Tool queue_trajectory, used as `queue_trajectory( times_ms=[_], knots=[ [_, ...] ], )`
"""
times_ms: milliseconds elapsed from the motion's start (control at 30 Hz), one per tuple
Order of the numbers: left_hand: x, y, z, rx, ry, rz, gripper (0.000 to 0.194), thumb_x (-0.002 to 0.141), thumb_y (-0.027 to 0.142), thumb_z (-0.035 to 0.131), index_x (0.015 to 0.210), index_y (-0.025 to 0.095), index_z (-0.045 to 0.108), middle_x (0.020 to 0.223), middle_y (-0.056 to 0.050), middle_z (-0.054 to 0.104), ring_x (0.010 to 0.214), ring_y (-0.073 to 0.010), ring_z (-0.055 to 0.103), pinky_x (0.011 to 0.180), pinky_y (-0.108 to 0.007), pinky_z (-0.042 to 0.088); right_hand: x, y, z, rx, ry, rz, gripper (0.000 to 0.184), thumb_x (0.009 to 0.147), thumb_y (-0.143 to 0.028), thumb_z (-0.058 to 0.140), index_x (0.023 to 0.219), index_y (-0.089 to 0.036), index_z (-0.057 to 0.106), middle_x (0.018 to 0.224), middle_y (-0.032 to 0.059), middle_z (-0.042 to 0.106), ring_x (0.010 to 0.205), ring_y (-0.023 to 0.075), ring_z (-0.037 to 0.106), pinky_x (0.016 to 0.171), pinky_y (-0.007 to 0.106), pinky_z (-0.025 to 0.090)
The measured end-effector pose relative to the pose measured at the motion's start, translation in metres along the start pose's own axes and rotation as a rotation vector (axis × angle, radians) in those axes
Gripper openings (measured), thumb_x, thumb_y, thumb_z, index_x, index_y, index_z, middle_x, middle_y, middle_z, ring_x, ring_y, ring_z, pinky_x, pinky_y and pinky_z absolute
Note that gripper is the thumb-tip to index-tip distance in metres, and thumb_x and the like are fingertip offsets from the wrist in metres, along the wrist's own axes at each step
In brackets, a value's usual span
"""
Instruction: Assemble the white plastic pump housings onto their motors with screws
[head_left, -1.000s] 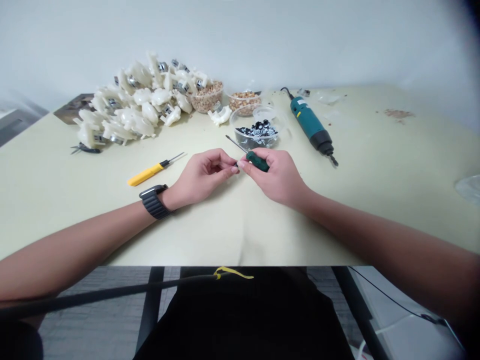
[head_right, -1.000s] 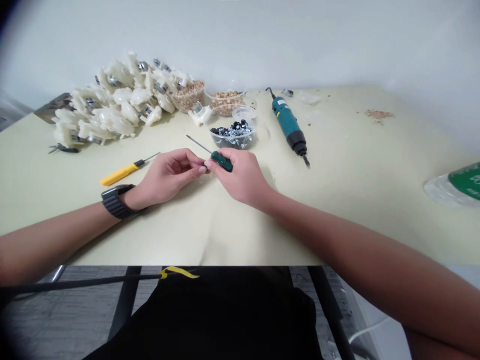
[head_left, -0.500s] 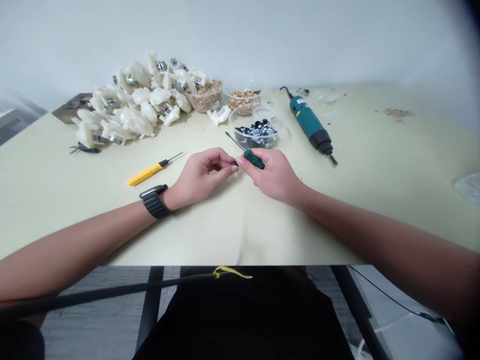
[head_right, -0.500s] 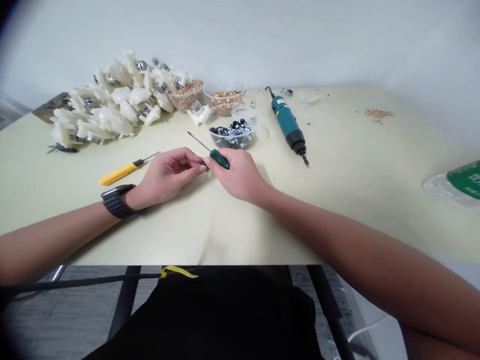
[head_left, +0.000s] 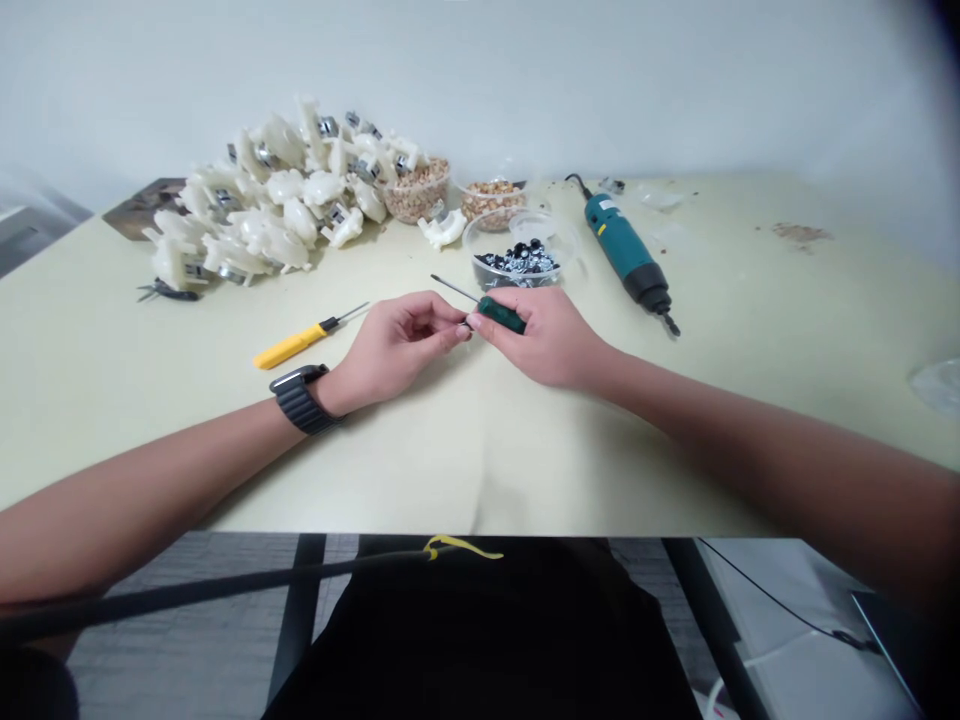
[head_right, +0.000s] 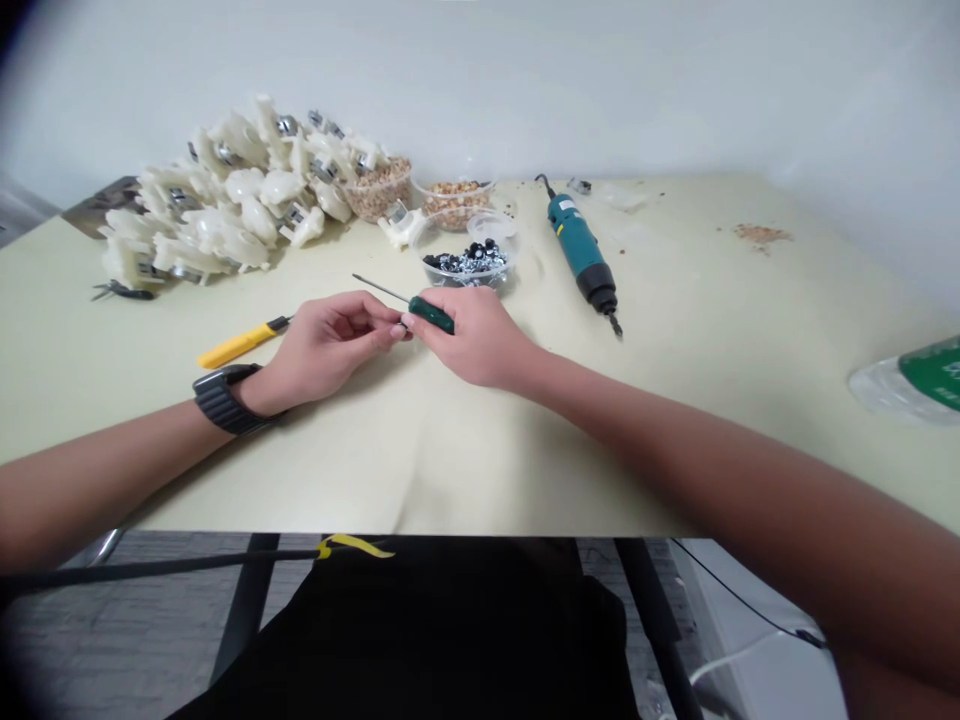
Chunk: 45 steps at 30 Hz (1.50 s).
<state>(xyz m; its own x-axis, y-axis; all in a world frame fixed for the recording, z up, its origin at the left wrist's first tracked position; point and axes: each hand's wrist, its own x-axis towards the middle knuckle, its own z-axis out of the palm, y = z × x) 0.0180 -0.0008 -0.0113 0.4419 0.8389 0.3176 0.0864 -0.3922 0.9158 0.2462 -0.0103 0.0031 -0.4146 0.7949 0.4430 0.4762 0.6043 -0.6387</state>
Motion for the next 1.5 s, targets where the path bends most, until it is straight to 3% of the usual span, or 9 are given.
queue_trajectory(
  times_ms=[167,433,533,667,867,1033,1300,1500],
  knots=[
    [0.0,-0.001,-0.003,0.005,0.003,0.009,0.025,0.089,0.037,0.088,0.098,0.015,0.078,0.09,-0.007,0.081,0.08,-0.0126,0.072,0.074,-0.024,0.058,0.006,0.005,0.003,0.029,-0.031,-0.031,0.034,0.105,-0.038,0.062,0.077,-0.019,0.058,0.068,-0.0034,0.051,0.067,0.012,0.045,0.064,0.031,0.032],
    [0.001,-0.002,-0.002,0.015,-0.009,0.017,0.025,0.091,0.037,0.087,0.099,0.015,0.079,0.093,-0.008,0.082,0.08,-0.0129,0.072,0.073,-0.025,0.056,0.005,0.008,0.002,0.21,-0.132,0.113,0.043,0.107,-0.054,0.062,0.08,-0.02,0.059,0.07,-0.0021,0.051,0.069,0.0138,0.047,0.064,0.031,0.035],
    [0.002,0.0,-0.002,0.016,0.016,-0.009,0.026,0.09,0.038,0.087,0.099,0.015,0.079,0.091,-0.008,0.081,0.077,-0.0123,0.071,0.069,-0.024,0.054,0.003,0.007,-0.001,0.257,-0.077,0.165,0.043,0.108,-0.058,0.059,0.085,-0.021,0.061,0.069,-0.002,0.049,0.069,0.0152,0.049,0.064,0.031,0.037],
    [0.002,0.004,-0.002,-0.01,0.015,-0.06,0.028,0.089,0.04,0.089,0.1,0.016,0.079,0.092,-0.007,0.081,0.077,-0.012,0.071,0.071,-0.025,0.056,0.001,0.009,-0.003,0.177,0.03,0.158,0.033,0.106,-0.054,0.063,0.098,-0.022,0.064,0.072,-0.0014,0.053,0.073,0.0173,0.052,0.066,0.031,0.037],
    [0.001,0.008,-0.002,-0.044,-0.003,-0.103,0.033,0.088,0.046,0.09,0.098,0.016,0.08,0.093,-0.008,0.082,0.074,-0.0116,0.067,0.07,-0.026,0.056,-0.002,0.007,-0.002,0.103,0.032,0.047,0.02,0.099,-0.041,0.072,0.105,-0.022,0.071,0.076,-0.0018,0.058,0.076,0.0175,0.051,0.072,0.032,0.038],
    [0.001,0.009,-0.001,-0.053,-0.011,-0.118,0.033,0.087,0.045,0.09,0.098,0.016,0.08,0.094,-0.009,0.082,0.075,-0.0115,0.067,0.07,-0.025,0.056,-0.003,0.004,-0.001,0.054,0.059,0.006,0.015,0.097,-0.035,0.072,0.1,-0.02,0.072,0.077,-0.0019,0.059,0.073,0.0158,0.048,0.073,0.031,0.038],
    [0.001,0.007,0.0,-0.066,-0.018,-0.111,0.031,0.087,0.044,0.091,0.093,0.015,0.079,0.093,-0.008,0.082,0.074,-0.0108,0.067,0.07,-0.025,0.055,-0.004,0.003,0.0,0.029,0.072,-0.029,0.019,0.099,-0.036,0.07,0.095,-0.018,0.072,0.078,-0.0001,0.064,0.07,0.0149,0.049,0.071,0.031,0.038],
    [-0.001,0.005,0.001,-0.056,-0.005,-0.086,0.03,0.087,0.043,0.091,0.092,0.016,0.078,0.09,-0.008,0.081,0.072,-0.0112,0.067,0.067,-0.025,0.054,-0.004,0.001,0.004,0.022,0.08,0.03,0.023,0.1,-0.039,0.069,0.093,-0.017,0.072,0.077,0.0009,0.065,0.07,0.0158,0.05,0.069,0.031,0.037]
  ],
)
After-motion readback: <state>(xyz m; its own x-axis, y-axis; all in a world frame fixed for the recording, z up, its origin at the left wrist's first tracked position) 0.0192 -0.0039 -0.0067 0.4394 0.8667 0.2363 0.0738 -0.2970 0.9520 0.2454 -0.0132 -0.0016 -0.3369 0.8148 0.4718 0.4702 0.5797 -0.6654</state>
